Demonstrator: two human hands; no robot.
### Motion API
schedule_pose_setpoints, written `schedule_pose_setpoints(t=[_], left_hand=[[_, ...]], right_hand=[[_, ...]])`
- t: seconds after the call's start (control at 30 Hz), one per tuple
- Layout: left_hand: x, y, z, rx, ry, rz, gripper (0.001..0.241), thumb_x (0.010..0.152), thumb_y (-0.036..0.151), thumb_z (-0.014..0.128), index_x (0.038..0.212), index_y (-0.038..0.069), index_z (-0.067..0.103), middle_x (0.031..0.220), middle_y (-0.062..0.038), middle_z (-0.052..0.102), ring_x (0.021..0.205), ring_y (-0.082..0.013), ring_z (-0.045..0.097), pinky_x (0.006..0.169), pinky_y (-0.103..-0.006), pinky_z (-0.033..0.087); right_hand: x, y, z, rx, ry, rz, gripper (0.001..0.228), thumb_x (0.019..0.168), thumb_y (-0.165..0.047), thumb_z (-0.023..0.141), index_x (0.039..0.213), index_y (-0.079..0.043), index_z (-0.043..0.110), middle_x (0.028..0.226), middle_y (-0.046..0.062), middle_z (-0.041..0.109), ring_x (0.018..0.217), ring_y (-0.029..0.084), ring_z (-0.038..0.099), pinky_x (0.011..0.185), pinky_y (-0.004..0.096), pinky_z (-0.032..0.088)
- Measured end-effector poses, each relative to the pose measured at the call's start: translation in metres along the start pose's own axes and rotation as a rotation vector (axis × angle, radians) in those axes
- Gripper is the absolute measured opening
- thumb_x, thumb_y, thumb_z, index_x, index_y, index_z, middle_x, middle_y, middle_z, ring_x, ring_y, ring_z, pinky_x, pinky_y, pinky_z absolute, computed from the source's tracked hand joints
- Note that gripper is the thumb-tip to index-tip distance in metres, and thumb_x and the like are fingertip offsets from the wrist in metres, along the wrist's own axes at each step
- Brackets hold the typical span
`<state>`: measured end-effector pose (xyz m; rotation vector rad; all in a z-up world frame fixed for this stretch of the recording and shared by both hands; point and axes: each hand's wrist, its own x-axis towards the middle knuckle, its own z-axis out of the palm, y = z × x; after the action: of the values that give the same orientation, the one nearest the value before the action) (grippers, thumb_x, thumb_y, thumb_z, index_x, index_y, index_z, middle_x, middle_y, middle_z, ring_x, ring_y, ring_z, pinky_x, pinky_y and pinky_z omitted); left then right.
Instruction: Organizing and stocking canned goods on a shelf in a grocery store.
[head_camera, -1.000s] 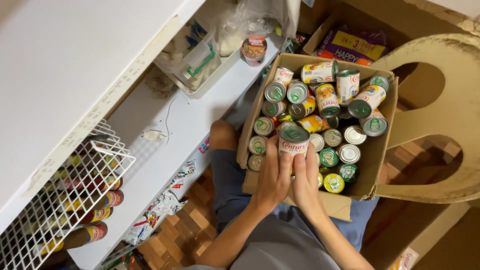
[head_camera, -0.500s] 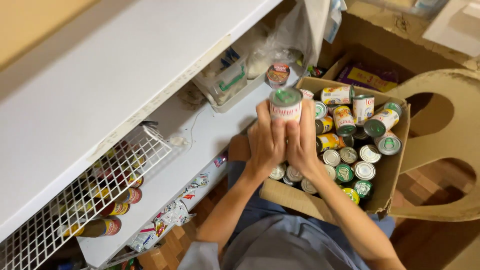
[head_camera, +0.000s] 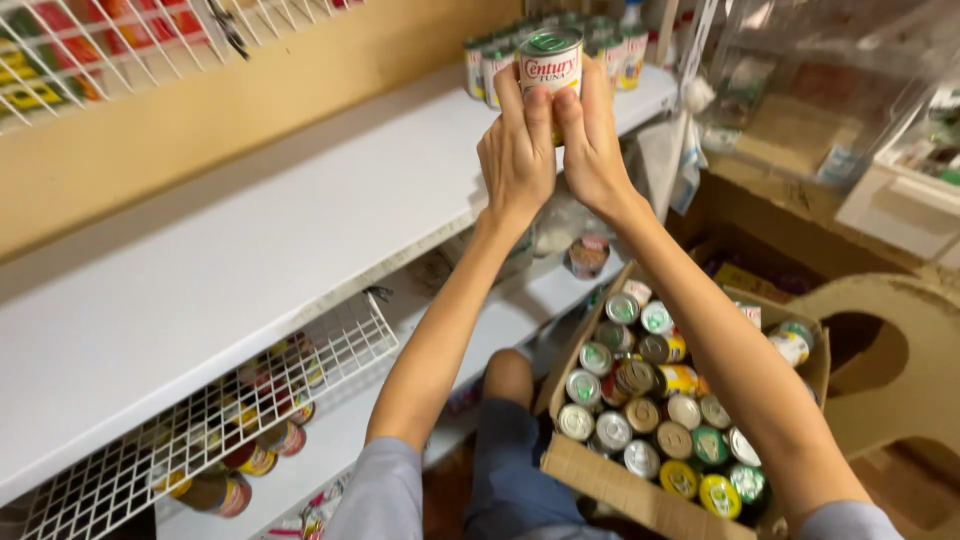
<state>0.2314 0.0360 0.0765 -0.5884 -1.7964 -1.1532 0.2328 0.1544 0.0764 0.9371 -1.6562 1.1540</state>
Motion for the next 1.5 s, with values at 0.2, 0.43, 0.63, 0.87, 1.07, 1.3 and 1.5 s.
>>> schedule_pose_setpoints(t=[0.2, 0.43, 0.63, 0.87, 1.07, 1.3, 1.5], left_hand=[[0.055, -0.016, -0.016, 0.014, -0.091, 0.001, 0.058, 0.11, 0.057, 0.024, 0.143, 0.011, 0.037, 0.111, -0.021, 0.075, 0.096, -0.047, 0.071, 0.078, -0.0565, 0.053], [0.104, -0.073, -0.007, -0.226, -0.308, 0.049, 0.06, 0.108, 0.047, 0.046, 0.149, 0.006, 0.031, 0.141, -0.026, 0.059, 0.132, -0.0424, 0.059, 0.106, -0.0501, 0.048], [0.107, -0.131, 0.016, -0.203, -0.364, 0.075, 0.065, 0.096, 0.027, 0.07, 0.146, 0.002, 0.037, 0.14, -0.027, 0.06, 0.132, -0.0401, 0.06, 0.108, -0.0471, 0.049], [0.052, -0.166, 0.038, 0.18, -0.296, -0.161, 0.059, 0.089, 0.03, 0.075, 0.133, 0.004, 0.046, 0.122, -0.029, 0.065, 0.116, -0.0489, 0.06, 0.093, -0.0551, 0.048], [0.028, -0.206, 0.063, 0.225, -0.345, -0.317, 0.059, 0.088, 0.029, 0.075, 0.131, 0.002, 0.045, 0.114, -0.033, 0.065, 0.111, -0.0504, 0.06, 0.093, -0.0547, 0.048], [0.019, -0.202, 0.072, 0.285, -0.311, -0.294, 0.056, 0.088, 0.024, 0.074, 0.128, -0.003, 0.045, 0.113, -0.033, 0.068, 0.108, -0.0511, 0.06, 0.093, -0.056, 0.047], [0.012, -0.171, 0.058, 0.325, -0.188, -0.219, 0.061, 0.083, 0.019, 0.077, 0.128, -0.006, 0.043, 0.115, -0.033, 0.062, 0.108, -0.0496, 0.059, 0.094, -0.055, 0.048]], right_hand=[[0.049, 0.035, 0.007, 0.186, -0.1, 0.137, 0.044, 0.118, -0.035, 0.04, 0.145, -0.001, 0.045, 0.127, 0.008, 0.05, 0.118, 0.017, 0.05, 0.107, 0.031, 0.043], [0.085, 0.07, 0.014, 0.366, -0.124, 0.223, 0.044, 0.115, -0.028, 0.044, 0.151, -0.003, 0.043, 0.134, 0.005, 0.054, 0.121, 0.013, 0.052, 0.106, 0.029, 0.043], [0.073, 0.122, 0.027, 0.459, -0.127, 0.38, 0.041, 0.111, -0.023, 0.047, 0.148, -0.003, 0.048, 0.127, 0.002, 0.063, 0.112, 0.009, 0.056, 0.1, 0.026, 0.046], [0.016, 0.182, 0.055, 0.459, -0.172, 0.496, 0.035, 0.11, -0.019, 0.048, 0.14, -0.003, 0.056, 0.111, -0.001, 0.065, 0.095, 0.006, 0.057, 0.087, 0.024, 0.049], [-0.009, 0.208, 0.067, 0.326, -0.18, 0.528, 0.033, 0.11, -0.017, 0.05, 0.137, 0.0, 0.059, 0.104, 0.003, 0.065, 0.091, 0.01, 0.055, 0.083, 0.027, 0.048], [-0.013, 0.209, 0.066, 0.204, -0.18, 0.54, 0.035, 0.106, -0.017, 0.049, 0.135, 0.001, 0.057, 0.114, 0.01, 0.071, 0.101, 0.015, 0.062, 0.091, 0.03, 0.05], [-0.028, 0.188, 0.064, -0.121, -0.121, 0.477, 0.053, 0.092, -0.017, 0.071, 0.134, 0.008, 0.049, 0.112, 0.022, 0.066, 0.09, 0.028, 0.07, 0.079, 0.039, 0.055]])
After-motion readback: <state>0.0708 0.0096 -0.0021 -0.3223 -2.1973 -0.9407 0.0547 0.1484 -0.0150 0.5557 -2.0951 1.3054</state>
